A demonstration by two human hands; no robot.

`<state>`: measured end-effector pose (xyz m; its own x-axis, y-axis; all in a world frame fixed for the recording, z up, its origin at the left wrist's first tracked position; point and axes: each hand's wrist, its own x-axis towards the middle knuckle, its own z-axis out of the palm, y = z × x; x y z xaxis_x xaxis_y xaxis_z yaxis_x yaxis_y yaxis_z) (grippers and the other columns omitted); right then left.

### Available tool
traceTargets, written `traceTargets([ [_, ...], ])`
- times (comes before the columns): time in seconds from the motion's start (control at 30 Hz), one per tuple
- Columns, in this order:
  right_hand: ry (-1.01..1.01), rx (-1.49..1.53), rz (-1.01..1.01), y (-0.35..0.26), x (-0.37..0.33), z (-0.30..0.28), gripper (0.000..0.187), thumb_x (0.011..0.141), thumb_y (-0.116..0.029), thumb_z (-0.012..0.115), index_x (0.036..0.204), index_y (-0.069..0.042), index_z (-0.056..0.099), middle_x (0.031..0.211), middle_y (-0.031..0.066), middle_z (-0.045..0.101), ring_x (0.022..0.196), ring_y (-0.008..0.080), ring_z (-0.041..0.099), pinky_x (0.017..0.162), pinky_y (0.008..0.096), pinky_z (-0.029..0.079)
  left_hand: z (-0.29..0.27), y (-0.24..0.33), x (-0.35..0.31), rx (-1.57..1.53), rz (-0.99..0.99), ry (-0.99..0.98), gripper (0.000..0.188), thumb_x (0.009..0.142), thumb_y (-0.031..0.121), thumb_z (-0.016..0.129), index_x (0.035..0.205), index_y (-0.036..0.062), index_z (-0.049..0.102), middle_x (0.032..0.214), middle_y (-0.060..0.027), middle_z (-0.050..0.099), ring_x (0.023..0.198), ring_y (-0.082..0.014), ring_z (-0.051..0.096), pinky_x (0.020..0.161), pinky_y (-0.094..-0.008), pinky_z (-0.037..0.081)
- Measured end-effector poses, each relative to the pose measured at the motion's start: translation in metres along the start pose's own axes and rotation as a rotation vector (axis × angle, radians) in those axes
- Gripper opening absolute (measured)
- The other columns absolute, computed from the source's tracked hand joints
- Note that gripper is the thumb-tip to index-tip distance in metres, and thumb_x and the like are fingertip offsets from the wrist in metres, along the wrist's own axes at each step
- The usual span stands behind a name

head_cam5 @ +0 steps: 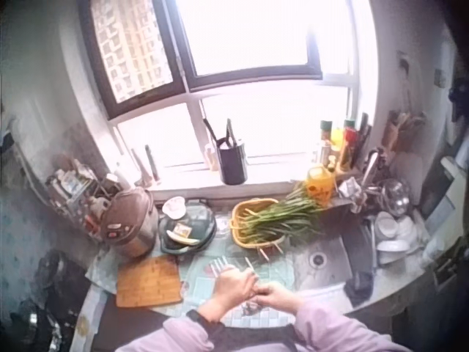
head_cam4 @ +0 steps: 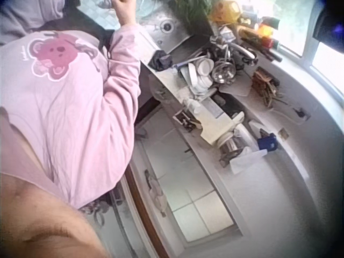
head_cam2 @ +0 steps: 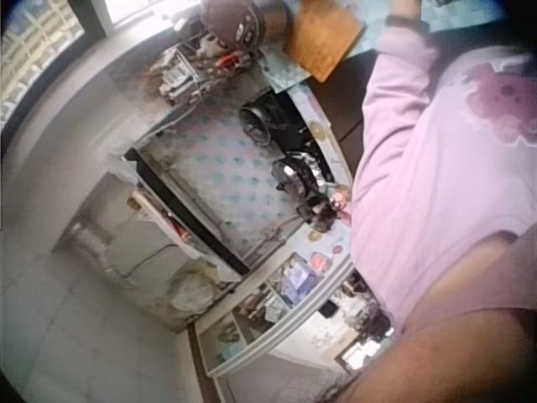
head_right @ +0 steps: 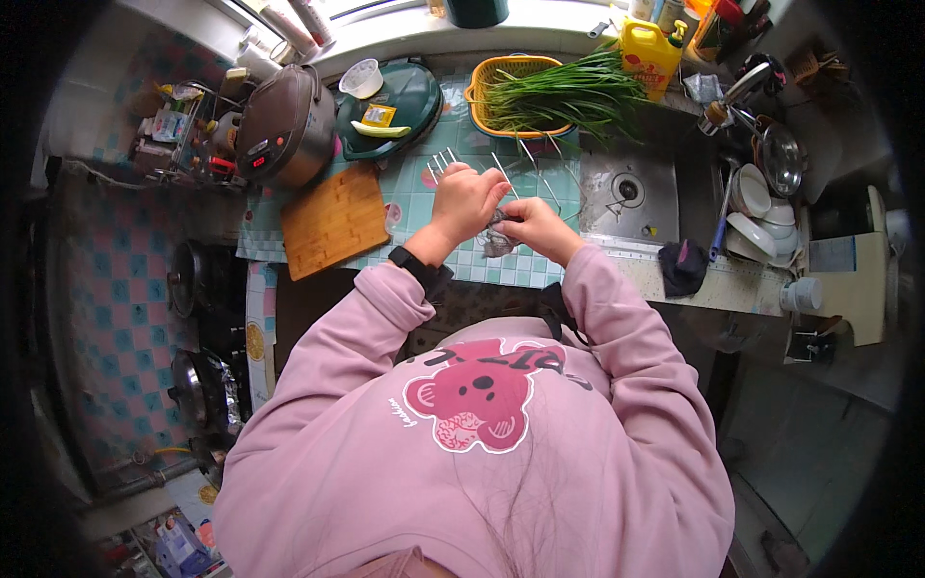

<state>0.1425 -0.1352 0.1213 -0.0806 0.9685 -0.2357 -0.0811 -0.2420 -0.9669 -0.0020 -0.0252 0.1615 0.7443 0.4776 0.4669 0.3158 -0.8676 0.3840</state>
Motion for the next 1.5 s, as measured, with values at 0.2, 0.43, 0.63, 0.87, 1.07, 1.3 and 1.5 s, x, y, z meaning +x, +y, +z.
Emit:
traceTargets([
  [0.2, 0.137, -0.389, 0.046, 0.040, 0.009, 0.018, 0.019, 0.077, -0.005, 0.072, 0.096, -0.003, 0.072, 0.079, 0.0162, 0.068, 0.071, 0.0219, 0.066, 0.069, 0.0345, 0.051, -0.005, -0.001, -0.006, 0.036, 0.016, -0.018, 0.024, 0.091, 0.030, 0.060, 0.074, 0.0122, 0.062, 0.059, -0.0103, 0.060, 0.061, -0.0293, 0.061, 0.077, -0.0393, 0.044],
  [0.43, 0.117, -0.604, -0.173, 0.027, 0.007, 0.021, 0.020, 0.075, -0.010, 0.075, 0.093, -0.002, 0.072, 0.081, 0.0213, 0.066, 0.071, 0.0331, 0.066, 0.068, 0.0363, 0.052, -0.008, -0.003, -0.013, 0.048, 0.015, 0.026, 0.022, 0.089, 0.027, 0.060, 0.072, 0.0122, 0.062, 0.060, -0.0101, 0.060, 0.061, -0.0290, 0.060, 0.077, -0.0388, 0.044],
  [0.63, 0.234, -0.419, -0.052, 0.061, 0.004, 0.016, 0.019, 0.080, -0.003, 0.070, 0.099, -0.003, 0.073, 0.085, 0.0157, 0.071, 0.071, 0.0222, 0.067, 0.067, 0.0311, 0.052, -0.006, -0.002, -0.011, 0.055, -0.002, -0.004, 0.022, 0.089, 0.025, 0.060, 0.072, 0.0115, 0.062, 0.059, -0.0104, 0.058, 0.062, -0.0290, 0.059, 0.079, -0.0396, 0.044],
  [0.87, 0.287, -0.178, 0.027, 0.069, -0.043, -0.039, 0.018, 0.083, 0.000, 0.065, 0.101, 0.003, 0.070, 0.084, 0.0066, 0.071, 0.075, 0.0099, 0.063, 0.068, 0.0267, 0.052, -0.011, -0.005, -0.018, 0.064, 0.028, 0.023, 0.019, 0.088, 0.022, 0.059, 0.072, 0.0123, 0.063, 0.059, -0.0087, 0.057, 0.060, -0.0281, 0.057, 0.077, -0.0386, 0.043],
  [1.07, 0.253, -0.333, 0.172, 0.127, -0.009, -0.027, 0.027, 0.082, -0.016, 0.069, 0.103, 0.002, 0.069, 0.086, 0.0152, 0.071, 0.076, 0.0211, 0.067, 0.072, 0.0344, 0.051, -0.004, 0.001, -0.007, 0.071, 0.036, 0.008, 0.018, 0.087, 0.022, 0.060, 0.072, 0.0123, 0.063, 0.058, -0.0083, 0.057, 0.061, -0.0273, 0.058, 0.077, -0.0386, 0.043],
  [1.3, 0.253, -0.361, 0.098, 0.128, 0.018, 0.018, 0.026, 0.083, -0.012, 0.066, 0.105, 0.001, 0.069, 0.086, 0.0152, 0.071, 0.079, 0.0221, 0.067, 0.075, 0.0359, 0.052, -0.001, 0.004, -0.001, 0.109, 0.021, -0.022, 0.017, 0.086, 0.022, 0.061, 0.072, 0.0122, 0.063, 0.059, -0.0082, 0.057, 0.061, -0.0275, 0.058, 0.079, -0.0388, 0.044],
  [1.5, 0.204, 0.184, -0.011, 0.111, 0.006, 0.022, 0.018, 0.085, -0.001, 0.062, 0.101, 0.001, 0.071, 0.080, 0.0095, 0.069, 0.071, 0.0127, 0.064, 0.066, 0.0325, 0.052, 0.003, 0.006, 0.003, 0.108, 0.008, -0.055, 0.015, 0.085, 0.021, 0.062, 0.074, 0.0120, 0.065, 0.060, -0.0080, 0.059, 0.062, -0.0270, 0.059, 0.080, -0.0391, 0.044],
])
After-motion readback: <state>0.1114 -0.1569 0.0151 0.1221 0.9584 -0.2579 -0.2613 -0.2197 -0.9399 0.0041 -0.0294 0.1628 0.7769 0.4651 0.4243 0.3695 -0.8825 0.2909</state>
